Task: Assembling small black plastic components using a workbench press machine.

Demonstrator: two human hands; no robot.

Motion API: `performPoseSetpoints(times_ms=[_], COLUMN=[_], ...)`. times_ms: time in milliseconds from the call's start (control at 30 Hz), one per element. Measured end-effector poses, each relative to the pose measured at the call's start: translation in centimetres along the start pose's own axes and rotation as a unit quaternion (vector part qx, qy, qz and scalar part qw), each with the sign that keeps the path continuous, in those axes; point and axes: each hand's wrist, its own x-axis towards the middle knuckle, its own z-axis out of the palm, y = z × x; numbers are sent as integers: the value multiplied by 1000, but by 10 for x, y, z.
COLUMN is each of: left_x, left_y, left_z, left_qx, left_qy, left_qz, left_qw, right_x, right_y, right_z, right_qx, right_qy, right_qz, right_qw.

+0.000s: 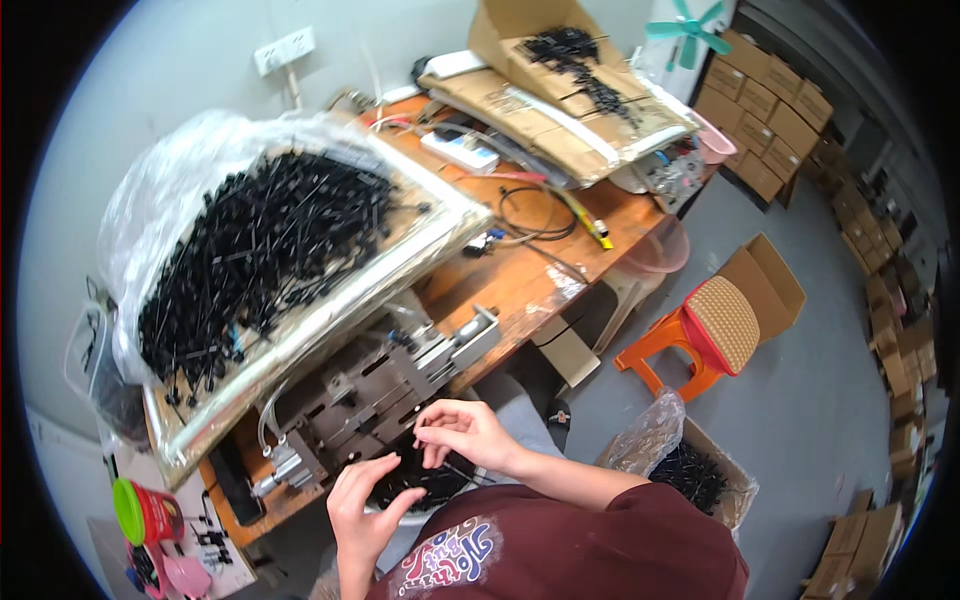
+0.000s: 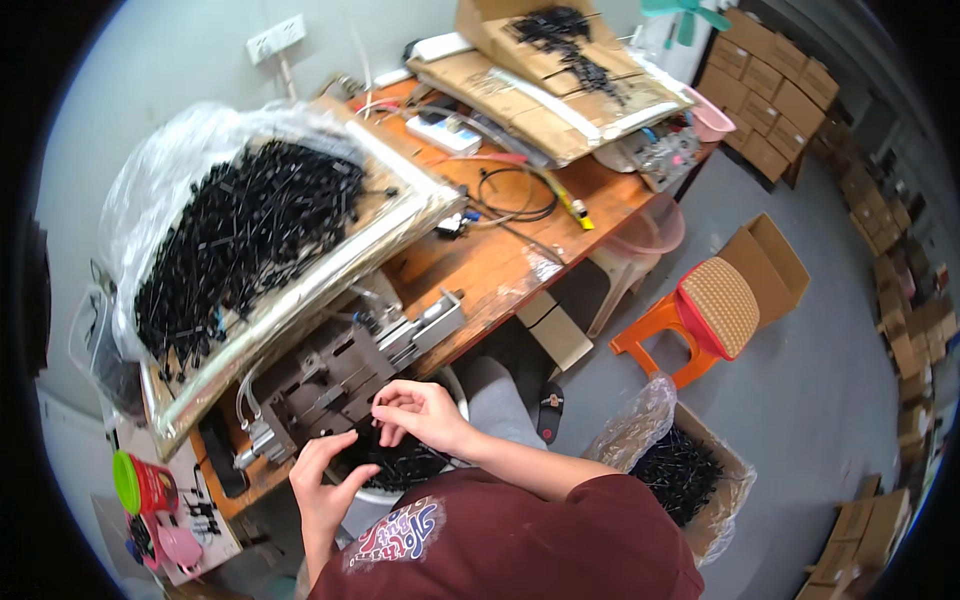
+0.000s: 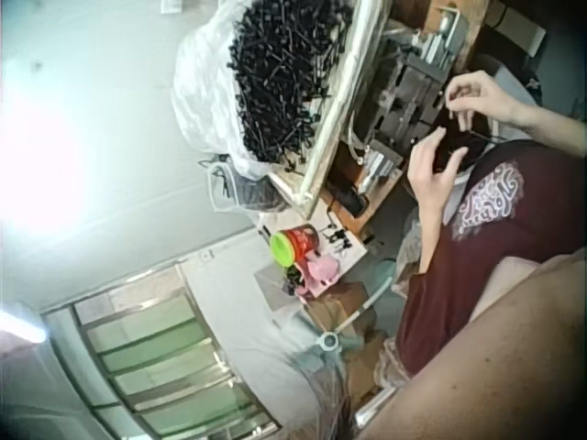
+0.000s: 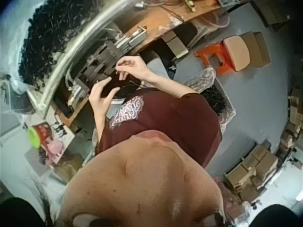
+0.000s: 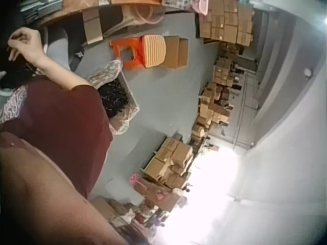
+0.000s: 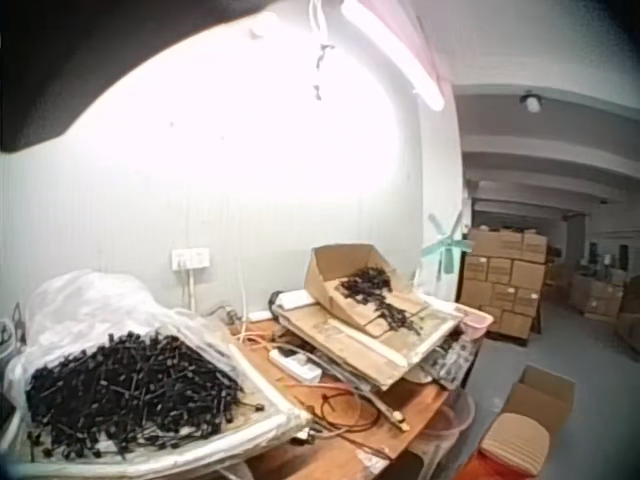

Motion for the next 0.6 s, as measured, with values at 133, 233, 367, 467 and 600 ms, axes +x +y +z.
performPoseSetpoints(times_ms=[133, 233, 367, 467, 600], left_x=[-4, -3, -3, -3, -1], left_y=[12, 24, 32, 34, 35], left_z=[-2, -7, -6, -3, -4], left_qx=[-105, -142, -108, -114, -118], left_qy=[-11, -5, 0, -11, -12], left_qz=[-88, -123, -63, -35, -34], left_qw=[991, 982, 992, 993, 992], right_x=[6, 3, 2, -3, 0], right_y=[-18, -30, -36, -42, -40], right_z=[11, 22, 24, 26, 25], right_qx=[59, 78, 92, 80, 69], right_qy=[-18, -50, -67, -67, -61], right_qz=[-18, -26, -33, -43, -86], right_qw=[998, 995, 993, 994, 992])
